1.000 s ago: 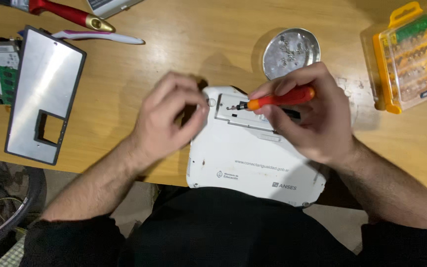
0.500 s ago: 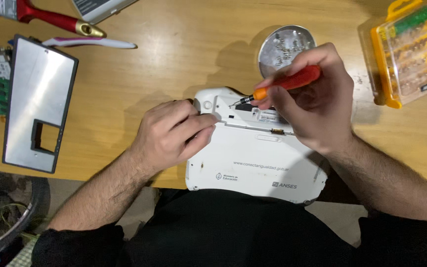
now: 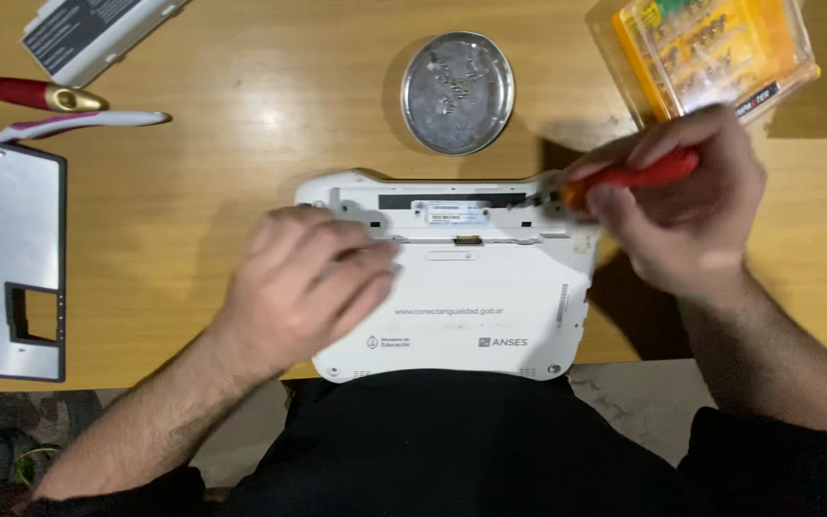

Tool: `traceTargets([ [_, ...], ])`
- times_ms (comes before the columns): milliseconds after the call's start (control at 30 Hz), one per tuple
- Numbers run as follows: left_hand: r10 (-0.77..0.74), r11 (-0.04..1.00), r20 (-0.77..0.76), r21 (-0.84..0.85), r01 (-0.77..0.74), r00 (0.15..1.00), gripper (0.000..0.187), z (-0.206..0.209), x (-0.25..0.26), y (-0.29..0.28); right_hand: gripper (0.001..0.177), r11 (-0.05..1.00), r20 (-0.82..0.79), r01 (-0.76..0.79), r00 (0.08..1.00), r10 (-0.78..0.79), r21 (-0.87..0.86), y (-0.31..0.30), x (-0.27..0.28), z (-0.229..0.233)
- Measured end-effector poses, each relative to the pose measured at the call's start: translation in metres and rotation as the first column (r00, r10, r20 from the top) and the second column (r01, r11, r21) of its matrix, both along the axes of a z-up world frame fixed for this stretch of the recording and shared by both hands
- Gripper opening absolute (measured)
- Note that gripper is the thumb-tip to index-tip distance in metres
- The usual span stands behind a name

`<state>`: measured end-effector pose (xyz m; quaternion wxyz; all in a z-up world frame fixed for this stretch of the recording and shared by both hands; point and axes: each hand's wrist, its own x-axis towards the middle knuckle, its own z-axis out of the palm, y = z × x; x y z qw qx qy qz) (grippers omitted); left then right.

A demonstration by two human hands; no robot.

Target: The person uses a screwdriver to remove screws from the back of a white electronic device, placing them into a small metal tin. The person systematically unscrews fasteners from various locations on the device's casing.

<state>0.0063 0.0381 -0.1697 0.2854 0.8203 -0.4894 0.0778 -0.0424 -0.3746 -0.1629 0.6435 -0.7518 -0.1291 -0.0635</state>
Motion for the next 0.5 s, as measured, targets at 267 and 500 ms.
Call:
traceTargets([
  [267, -0.027, 0.966, 0.089, 0.260, 0.003, 0.996, 0.065, 0.030, 0.001, -0.084, 0.028, 0.994, 0.017, -0.018, 1.000, 0.020, -0.109, 0.008, -0.016, 0.003],
  [500, -0.007, 0.978, 0.095, 0.210, -0.013, 0.995, 0.064, 0.022, 0.000, -0.084, 0.029, 0.970, 0.118, -0.036, 0.991, 0.066, -0.241, 0.010, -0.013, -0.002],
])
